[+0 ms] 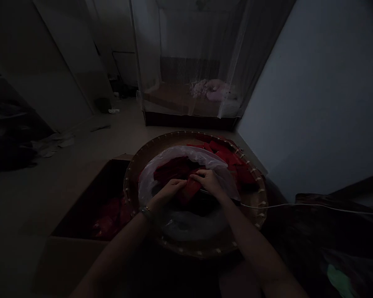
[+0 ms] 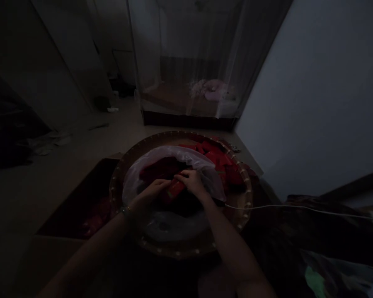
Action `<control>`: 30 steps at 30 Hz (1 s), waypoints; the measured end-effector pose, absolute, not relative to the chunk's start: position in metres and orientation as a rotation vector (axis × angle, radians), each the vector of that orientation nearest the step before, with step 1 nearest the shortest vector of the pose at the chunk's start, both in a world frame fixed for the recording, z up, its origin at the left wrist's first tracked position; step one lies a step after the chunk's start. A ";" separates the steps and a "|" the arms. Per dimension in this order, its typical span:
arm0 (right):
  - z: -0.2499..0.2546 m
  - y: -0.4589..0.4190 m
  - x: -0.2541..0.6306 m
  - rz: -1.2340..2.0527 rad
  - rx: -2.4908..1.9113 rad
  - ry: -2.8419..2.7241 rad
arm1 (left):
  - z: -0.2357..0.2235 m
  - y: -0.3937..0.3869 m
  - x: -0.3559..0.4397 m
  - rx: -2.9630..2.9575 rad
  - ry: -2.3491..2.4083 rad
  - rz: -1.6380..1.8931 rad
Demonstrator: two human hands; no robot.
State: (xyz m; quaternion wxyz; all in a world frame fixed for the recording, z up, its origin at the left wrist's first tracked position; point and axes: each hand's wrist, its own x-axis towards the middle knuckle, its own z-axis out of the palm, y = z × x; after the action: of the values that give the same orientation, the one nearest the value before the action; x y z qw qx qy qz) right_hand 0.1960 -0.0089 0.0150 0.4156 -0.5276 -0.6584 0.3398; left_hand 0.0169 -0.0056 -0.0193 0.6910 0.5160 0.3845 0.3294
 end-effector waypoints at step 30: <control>-0.005 -0.042 0.255 0.587 -1.910 -2.380 | -0.005 -0.015 0.013 0.931 0.708 0.747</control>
State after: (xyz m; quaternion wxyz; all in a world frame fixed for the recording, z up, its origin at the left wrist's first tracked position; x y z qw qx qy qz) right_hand 0.2547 -0.0421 -0.0055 0.0168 -0.6145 -0.7657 0.1889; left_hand 0.0132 -0.0149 -0.0046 0.7687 0.4292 0.3262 0.3441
